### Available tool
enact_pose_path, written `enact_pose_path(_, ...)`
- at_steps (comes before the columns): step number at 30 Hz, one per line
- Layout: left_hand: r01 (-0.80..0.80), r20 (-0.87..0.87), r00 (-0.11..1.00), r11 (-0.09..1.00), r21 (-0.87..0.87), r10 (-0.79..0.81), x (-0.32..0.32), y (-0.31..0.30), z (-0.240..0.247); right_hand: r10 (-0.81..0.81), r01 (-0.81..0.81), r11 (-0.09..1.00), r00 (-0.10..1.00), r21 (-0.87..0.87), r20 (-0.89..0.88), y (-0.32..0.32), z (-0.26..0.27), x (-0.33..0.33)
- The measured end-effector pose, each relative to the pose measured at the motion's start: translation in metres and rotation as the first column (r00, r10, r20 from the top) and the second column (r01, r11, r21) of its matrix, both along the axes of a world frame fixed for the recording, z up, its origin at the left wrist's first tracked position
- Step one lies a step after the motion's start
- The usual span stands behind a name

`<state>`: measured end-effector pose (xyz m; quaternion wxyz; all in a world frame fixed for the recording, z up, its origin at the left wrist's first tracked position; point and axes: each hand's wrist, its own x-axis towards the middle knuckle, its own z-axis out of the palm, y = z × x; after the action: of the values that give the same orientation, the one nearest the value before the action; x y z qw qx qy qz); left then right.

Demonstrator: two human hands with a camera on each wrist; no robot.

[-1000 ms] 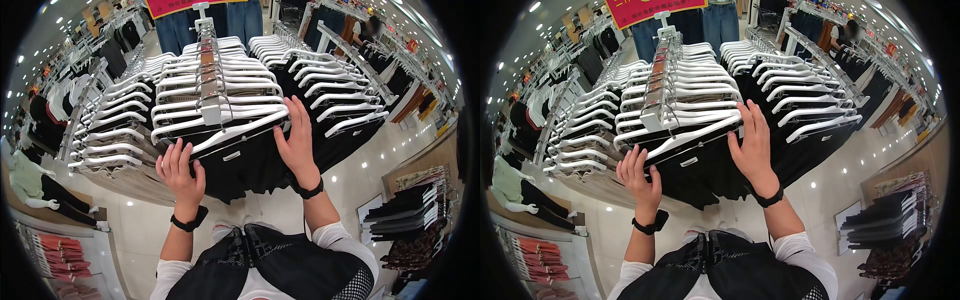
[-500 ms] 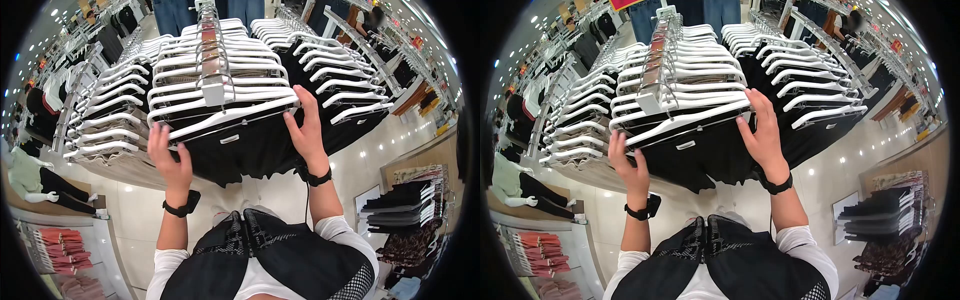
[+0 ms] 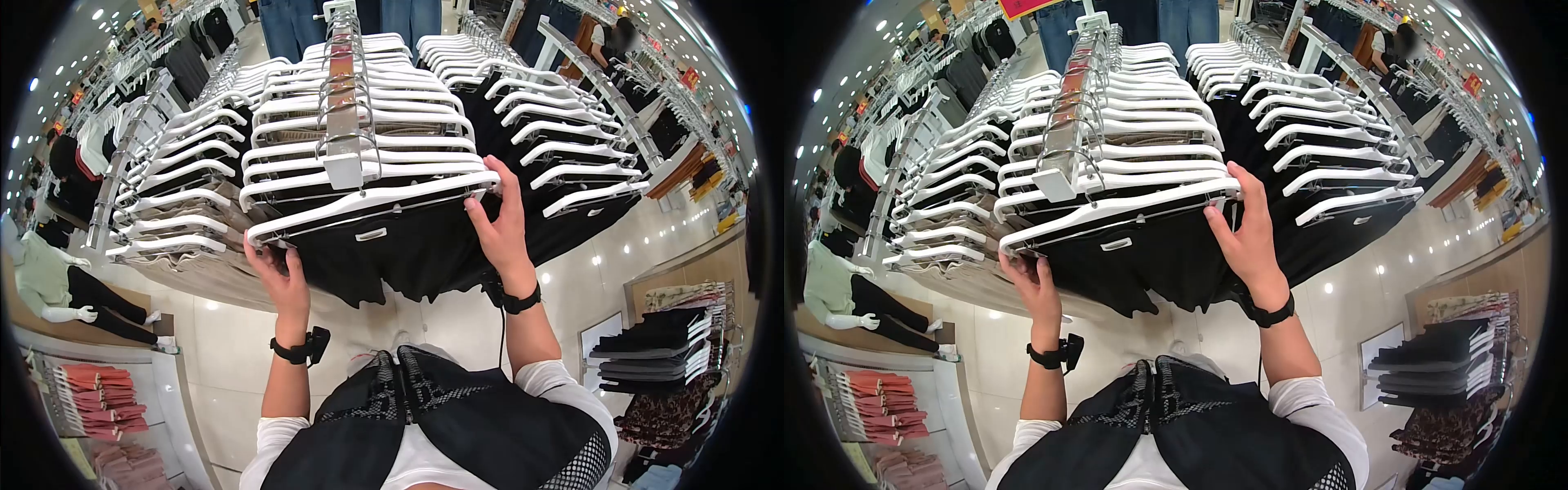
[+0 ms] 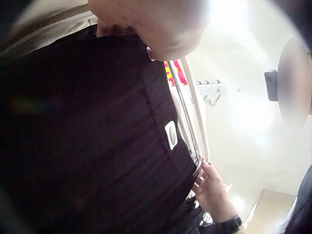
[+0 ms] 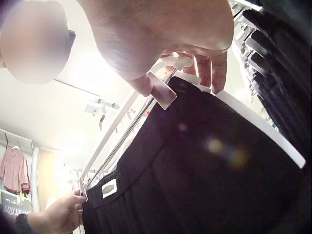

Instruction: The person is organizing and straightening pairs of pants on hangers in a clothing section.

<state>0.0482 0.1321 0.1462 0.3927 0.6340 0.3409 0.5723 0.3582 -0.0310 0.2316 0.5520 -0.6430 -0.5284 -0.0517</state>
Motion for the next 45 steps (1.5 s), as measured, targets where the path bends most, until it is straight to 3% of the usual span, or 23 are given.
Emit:
enact_pose_path(2,-0.021,-0.045,0.999,0.998,0.059,0.024,0.0,0.004,-0.005,-0.007,0.007,1.0,1.0,0.005,-0.004,0.001,-0.002,0.0)
enact_pose_path(13,0.024,-0.013,1.0,1.0,-0.003,-0.024,-0.002,-0.005,-0.001,-0.033,0.032,0.999,0.999,-0.026,-0.042,0.001,0.008,-0.01)
enact_pose_path(23,0.031,-0.053,0.998,0.998,0.06,-0.028,-0.007,-0.002,0.003,-0.051,0.048,0.998,0.994,-0.031,-0.097,0.0,0.007,-0.014)
enact_pose_path(27,0.082,-0.003,0.997,0.996,-0.019,-0.082,-0.009,-0.004,0.004,-0.05,0.051,0.999,0.974,-0.002,-0.223,-0.001,-0.003,-0.015)
enact_pose_path(32,0.099,0.028,0.995,0.994,-0.041,-0.098,-0.014,-0.002,-0.018,-0.069,0.083,0.995,0.971,0.052,-0.229,-0.014,-0.042,-0.011)
enact_pose_path(35,0.064,-0.201,0.974,0.982,-0.179,-0.101,-0.023,-0.005,-0.027,-0.104,0.119,0.991,0.969,0.054,-0.225,-0.023,-0.058,-0.012)
enact_pose_path(38,0.062,-0.207,0.971,0.966,-0.25,-0.116,-0.023,-0.013,-0.029,-0.031,0.05,0.997,0.95,0.052,-0.31,-0.025,-0.07,-0.013)
enact_pose_path(43,0.088,-0.17,0.976,0.961,-0.261,-0.136,-0.023,-0.016,-0.03,-0.141,0.119,0.989,0.943,-0.092,-0.302,-0.027,-0.086,-0.017)
enact_pose_path(45,0.084,-0.174,0.976,0.96,-0.267,-0.134,-0.024,-0.019,-0.028,-0.084,0.056,0.995,0.925,-0.086,-0.371,-0.027,-0.088,-0.018)
